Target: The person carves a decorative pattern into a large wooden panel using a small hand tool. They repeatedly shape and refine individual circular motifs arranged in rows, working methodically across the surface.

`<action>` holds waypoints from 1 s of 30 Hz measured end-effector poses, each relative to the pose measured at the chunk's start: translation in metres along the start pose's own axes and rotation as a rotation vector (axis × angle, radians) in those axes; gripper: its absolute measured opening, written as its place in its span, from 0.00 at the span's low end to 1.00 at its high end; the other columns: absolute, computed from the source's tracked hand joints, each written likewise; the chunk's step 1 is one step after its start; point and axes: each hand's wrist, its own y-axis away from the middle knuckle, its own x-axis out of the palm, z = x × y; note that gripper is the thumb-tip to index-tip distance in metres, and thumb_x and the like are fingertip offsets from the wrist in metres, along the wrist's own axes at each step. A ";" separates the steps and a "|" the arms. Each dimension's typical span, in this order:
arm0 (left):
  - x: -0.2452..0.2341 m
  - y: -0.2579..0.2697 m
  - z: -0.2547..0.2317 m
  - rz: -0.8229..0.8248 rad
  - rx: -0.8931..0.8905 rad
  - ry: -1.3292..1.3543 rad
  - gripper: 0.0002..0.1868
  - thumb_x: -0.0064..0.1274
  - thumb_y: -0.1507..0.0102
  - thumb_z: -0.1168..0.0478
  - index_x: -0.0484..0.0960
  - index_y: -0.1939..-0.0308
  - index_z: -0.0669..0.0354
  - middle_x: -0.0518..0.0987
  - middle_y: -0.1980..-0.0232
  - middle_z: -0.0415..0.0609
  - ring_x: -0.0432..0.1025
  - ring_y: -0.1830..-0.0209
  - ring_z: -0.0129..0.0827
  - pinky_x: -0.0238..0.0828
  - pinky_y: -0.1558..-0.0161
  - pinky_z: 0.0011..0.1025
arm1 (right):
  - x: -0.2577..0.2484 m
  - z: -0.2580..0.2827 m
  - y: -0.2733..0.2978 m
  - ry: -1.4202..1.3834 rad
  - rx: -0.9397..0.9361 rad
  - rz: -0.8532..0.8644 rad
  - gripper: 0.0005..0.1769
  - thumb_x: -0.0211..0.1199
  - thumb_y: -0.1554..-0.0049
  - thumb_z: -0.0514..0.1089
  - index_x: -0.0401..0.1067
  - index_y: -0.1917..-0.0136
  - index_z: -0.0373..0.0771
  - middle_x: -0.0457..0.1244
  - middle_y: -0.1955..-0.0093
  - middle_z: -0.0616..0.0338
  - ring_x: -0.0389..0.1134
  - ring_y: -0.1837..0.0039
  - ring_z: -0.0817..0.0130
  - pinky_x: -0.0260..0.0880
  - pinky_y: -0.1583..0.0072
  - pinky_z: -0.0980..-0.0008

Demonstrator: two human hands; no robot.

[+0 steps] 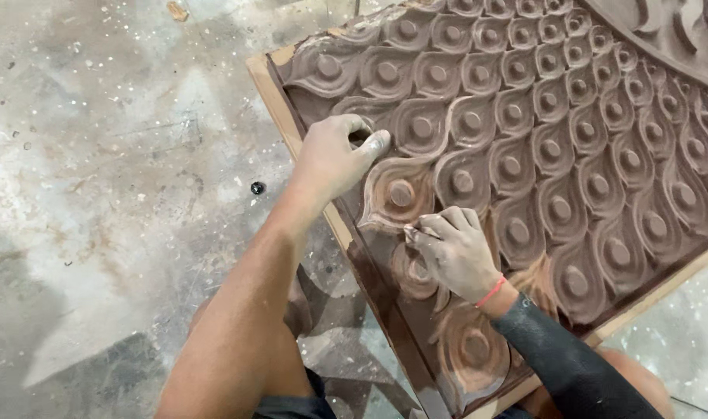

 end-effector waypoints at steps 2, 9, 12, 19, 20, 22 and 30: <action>0.000 -0.002 0.002 -0.011 -0.014 0.003 0.20 0.60 0.40 0.48 0.86 0.60 0.63 0.85 0.62 0.57 0.81 0.63 0.44 0.75 0.57 0.37 | 0.000 0.000 0.000 0.005 0.007 0.012 0.11 0.67 0.53 0.39 0.79 0.54 0.41 0.66 0.47 0.62 0.63 0.45 0.61 0.60 0.41 0.59; -0.003 -0.002 -0.002 -0.021 0.019 0.014 0.20 0.60 0.39 0.48 0.87 0.59 0.65 0.85 0.61 0.58 0.81 0.61 0.44 0.75 0.56 0.38 | 0.002 -0.001 -0.002 0.017 -0.057 0.024 0.14 0.68 0.55 0.40 0.80 0.53 0.41 0.64 0.47 0.63 0.63 0.45 0.62 0.60 0.41 0.58; -0.004 0.003 -0.002 0.010 -0.092 0.015 0.20 0.59 0.39 0.48 0.86 0.58 0.63 0.86 0.62 0.56 0.82 0.63 0.43 0.76 0.57 0.37 | 0.007 0.003 0.003 0.056 -0.061 0.017 0.18 0.67 0.55 0.38 0.80 0.49 0.41 0.64 0.46 0.64 0.63 0.44 0.64 0.61 0.40 0.61; -0.009 0.002 -0.004 -0.008 -0.029 0.013 0.20 0.60 0.40 0.48 0.86 0.58 0.63 0.85 0.61 0.57 0.81 0.61 0.44 0.75 0.56 0.38 | 0.011 0.006 -0.002 0.049 -0.036 0.056 0.22 0.67 0.57 0.40 0.81 0.47 0.42 0.64 0.47 0.66 0.62 0.45 0.63 0.61 0.41 0.59; -0.008 0.002 -0.001 -0.016 -0.023 0.034 0.19 0.59 0.40 0.48 0.86 0.58 0.63 0.85 0.61 0.56 0.81 0.61 0.44 0.75 0.56 0.38 | 0.013 0.009 -0.001 0.054 -0.035 0.035 0.23 0.66 0.57 0.40 0.81 0.46 0.42 0.65 0.46 0.66 0.62 0.45 0.63 0.61 0.41 0.59; -0.007 0.003 0.003 -0.035 -0.016 0.050 0.19 0.59 0.40 0.48 0.86 0.59 0.63 0.85 0.61 0.57 0.81 0.61 0.44 0.75 0.56 0.38 | 0.016 0.011 -0.004 0.059 -0.044 0.034 0.22 0.66 0.57 0.40 0.82 0.48 0.43 0.65 0.45 0.66 0.62 0.45 0.62 0.61 0.41 0.59; 0.005 -0.007 -0.001 -0.078 0.076 0.027 0.20 0.61 0.40 0.48 0.86 0.64 0.65 0.84 0.63 0.60 0.79 0.61 0.50 0.74 0.55 0.41 | 0.020 0.014 -0.012 0.076 -0.037 0.029 0.12 0.65 0.51 0.37 0.81 0.53 0.45 0.68 0.44 0.64 0.63 0.45 0.59 0.60 0.41 0.57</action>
